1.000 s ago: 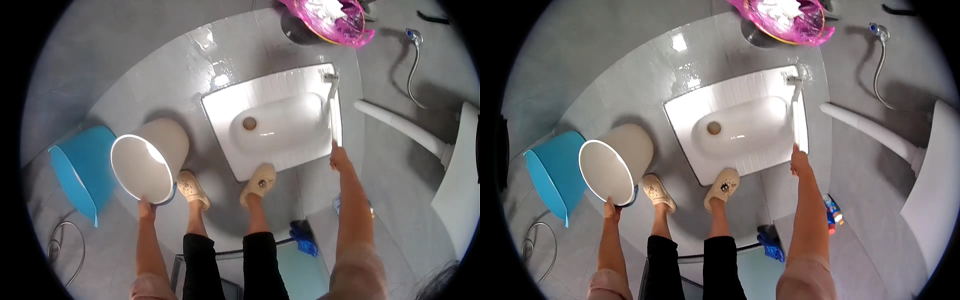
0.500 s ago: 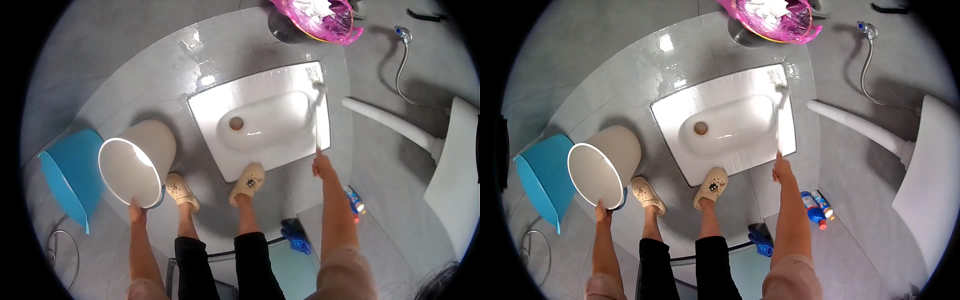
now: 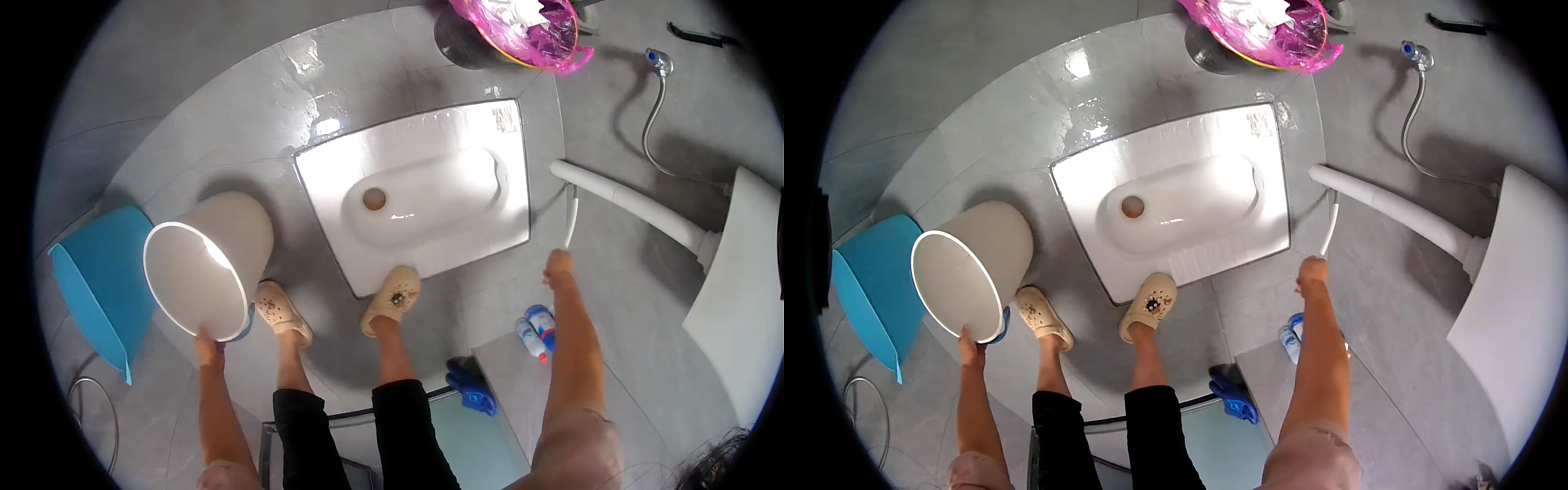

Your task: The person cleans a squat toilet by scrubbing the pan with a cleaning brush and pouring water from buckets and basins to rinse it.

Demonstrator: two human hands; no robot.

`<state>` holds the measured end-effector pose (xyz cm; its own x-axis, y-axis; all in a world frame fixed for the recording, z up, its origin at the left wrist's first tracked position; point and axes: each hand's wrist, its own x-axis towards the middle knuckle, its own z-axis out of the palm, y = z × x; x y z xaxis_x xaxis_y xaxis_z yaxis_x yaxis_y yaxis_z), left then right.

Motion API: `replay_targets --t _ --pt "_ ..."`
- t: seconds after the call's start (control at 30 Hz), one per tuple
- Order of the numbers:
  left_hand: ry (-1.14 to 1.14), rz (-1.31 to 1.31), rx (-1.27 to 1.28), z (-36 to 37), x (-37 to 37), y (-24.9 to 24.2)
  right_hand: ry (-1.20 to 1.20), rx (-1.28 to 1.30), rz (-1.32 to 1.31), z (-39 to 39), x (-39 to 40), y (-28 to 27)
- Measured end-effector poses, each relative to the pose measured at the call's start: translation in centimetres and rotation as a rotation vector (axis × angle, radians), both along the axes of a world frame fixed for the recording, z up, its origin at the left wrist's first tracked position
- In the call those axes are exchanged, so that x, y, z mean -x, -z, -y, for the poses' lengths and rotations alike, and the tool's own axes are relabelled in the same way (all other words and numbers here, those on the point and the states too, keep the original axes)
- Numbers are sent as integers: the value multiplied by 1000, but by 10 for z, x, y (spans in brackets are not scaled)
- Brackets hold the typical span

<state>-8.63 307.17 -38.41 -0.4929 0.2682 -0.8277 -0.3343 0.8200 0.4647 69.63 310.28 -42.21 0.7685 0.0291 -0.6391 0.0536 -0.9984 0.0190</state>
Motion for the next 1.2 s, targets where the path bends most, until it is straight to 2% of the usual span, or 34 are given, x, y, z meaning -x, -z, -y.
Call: replay_targets --t 0.07,0.1,0.17,0.23,0.3,0.33,0.37,0.4,0.43,0.47,0.5,0.57,0.6,0.67,0.7,0.77,0.83,0.87,0.93,1.0,1.03,1.13,1.2 --pt "-36 8 -36 0 -2 -1 -446 279 147 20 -5 8" --pt "-34 8 -40 -3 -4 -2 -558 367 190 37 -12 7" --pt "-56 -4 -1 -6 -7 -4 -633 401 273 80 -35 8" --pt "-48 -32 0 -6 -10 -6 -736 327 396 121 -69 28" --pt "-29 -57 2 -5 -9 -2 -225 213 167 37 -26 -4" --pt "-24 -60 -26 -1 -1 0 -83 179 124 21 -9 -8" --pt "-19 -47 -40 1 -6 0 -76 215 96 17 3 -11" --pt "-22 -46 -34 6 -10 -4 -511 435 -102 49 -7 1" --pt "-53 -69 -24 -6 -18 -8 -1233 746 -158 80 -15 12" --pt "-85 -87 -6 -15 -24 -9 -1764 787 -90 112 -25 23" --pt "-40 -61 15 -10 -17 -7 -1670 851 -208 108 1 -2" --pt "-42 -57 25 -9 -15 -8 -1316 780 -103 179 -17 19" --pt "-53 -59 26 -10 -15 -6 -1317 781 -98 169 -9 8" --pt "-71 -55 29 -4 -7 -1 -610 184 241 132 20 -32" --pt "-84 -53 29 -2 -3 2 -614 180 243 110 23 -39" --pt "-67 -54 18 2 1 4 -773 14 244 62 23 -40" --pt "-48 -53 3 -1 -4 3 -727 -147 323 7 13 -24" --pt "-75 -58 -2 -4 -8 1 -820 -98 296 -6 -17 9" --pt "-101 -64 -4 -9 -12 0 -912 -46 265 -37 -28 21" --pt "-99 -87 14 -7 -8 2 -277 159 171 -97 32 -46" --pt "-106 -85 19 -4 -7 2 -546 309 260 -56 2 -15" --pt "-85 -52 -23 0 -6 2 -801 576 281 9 -13 24" --pt "-86 -98 -24 -6 -11 2 -1150 741 217 -2 -18 54"
